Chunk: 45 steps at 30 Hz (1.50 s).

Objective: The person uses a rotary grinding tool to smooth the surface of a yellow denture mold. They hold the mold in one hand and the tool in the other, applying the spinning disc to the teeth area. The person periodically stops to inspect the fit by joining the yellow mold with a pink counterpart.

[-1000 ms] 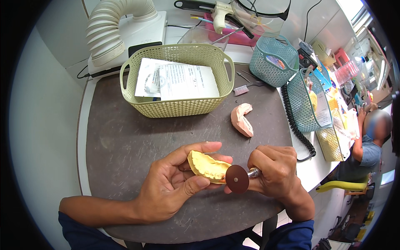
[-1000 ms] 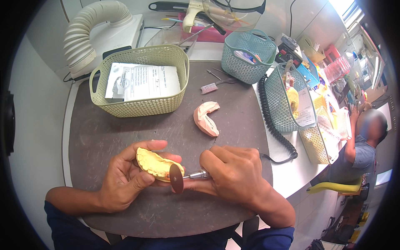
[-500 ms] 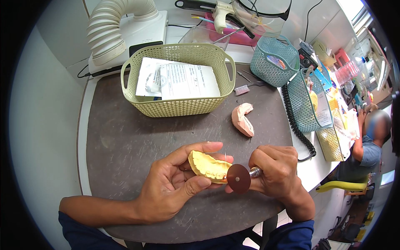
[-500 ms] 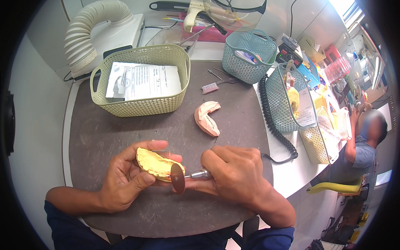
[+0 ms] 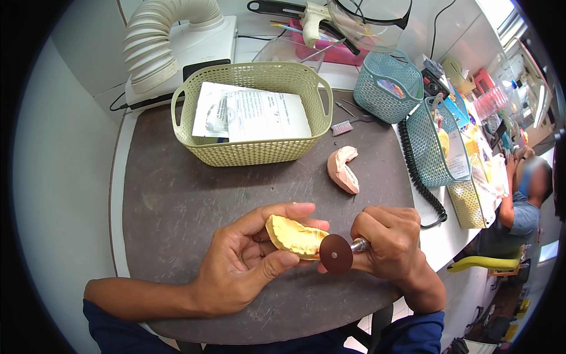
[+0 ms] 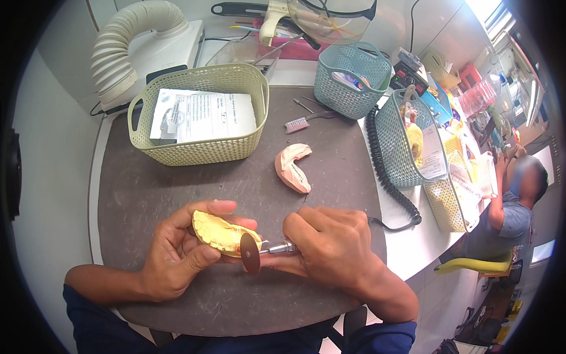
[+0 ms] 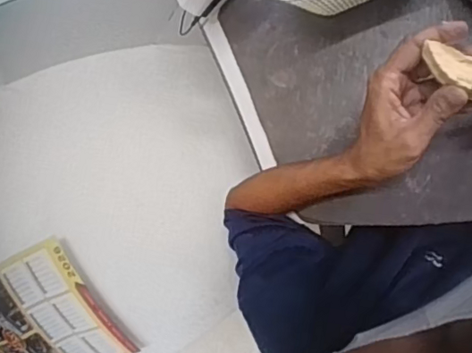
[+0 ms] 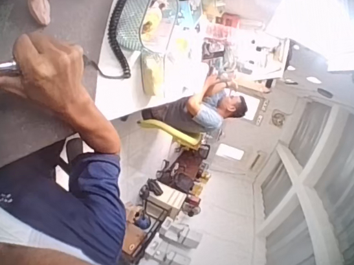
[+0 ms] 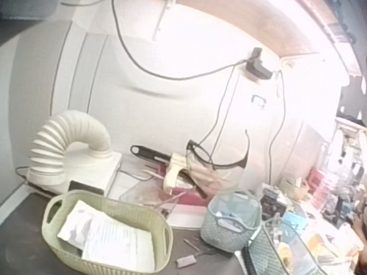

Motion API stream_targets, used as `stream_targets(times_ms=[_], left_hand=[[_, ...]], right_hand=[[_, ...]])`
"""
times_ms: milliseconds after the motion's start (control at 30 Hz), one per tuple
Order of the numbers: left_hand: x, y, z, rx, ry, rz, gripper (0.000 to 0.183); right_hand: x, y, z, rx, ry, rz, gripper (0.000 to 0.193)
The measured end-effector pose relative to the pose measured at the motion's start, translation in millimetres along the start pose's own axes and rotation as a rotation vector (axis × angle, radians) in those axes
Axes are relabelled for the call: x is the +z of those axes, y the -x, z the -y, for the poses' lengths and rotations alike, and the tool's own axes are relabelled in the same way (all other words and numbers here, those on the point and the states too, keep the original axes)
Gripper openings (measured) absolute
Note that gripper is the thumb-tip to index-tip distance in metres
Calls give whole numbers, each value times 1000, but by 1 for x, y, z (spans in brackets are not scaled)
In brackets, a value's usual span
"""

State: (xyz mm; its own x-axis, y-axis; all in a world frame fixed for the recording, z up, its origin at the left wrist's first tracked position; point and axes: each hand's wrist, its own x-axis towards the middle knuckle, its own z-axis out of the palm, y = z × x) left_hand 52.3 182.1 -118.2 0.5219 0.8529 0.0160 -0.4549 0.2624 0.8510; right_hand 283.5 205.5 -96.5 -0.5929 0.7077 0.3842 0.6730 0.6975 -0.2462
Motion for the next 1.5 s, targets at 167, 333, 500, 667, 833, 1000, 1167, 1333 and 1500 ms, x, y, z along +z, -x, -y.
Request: stream_targets(times_ms=[167,333,500,667,833,1000,1167,1333,1500], left_hand=[[0,1,0,0,-13,-1,46],[0,1,2,40,-22,-8,39],[-1,2,3,49,-32,-7,38],[-1,1,3,48,-30,0,39],[-2,2,4,51,-43,6,39],[-2,2,3,48,-78,10,38],[0,2,1,39,-60,1,39],[1,1,1,27,-32,-16,42],[2,1,1,15,-14,-11,45]], right_hand=[[0,1,0,6,-4,3,53],[0,1,-1,21,-1,-14,53],[0,1,-1,19,5,-2,53],[1,1,-1,23,3,-1,54],[0,2,-1,17,-6,8,53],[0,2,-1,10,-7,1,53],[-1,1,-1,11,10,-10,52],[0,2,-1,37,13,-14,52],[0,1,0,25,16,-10,53]])
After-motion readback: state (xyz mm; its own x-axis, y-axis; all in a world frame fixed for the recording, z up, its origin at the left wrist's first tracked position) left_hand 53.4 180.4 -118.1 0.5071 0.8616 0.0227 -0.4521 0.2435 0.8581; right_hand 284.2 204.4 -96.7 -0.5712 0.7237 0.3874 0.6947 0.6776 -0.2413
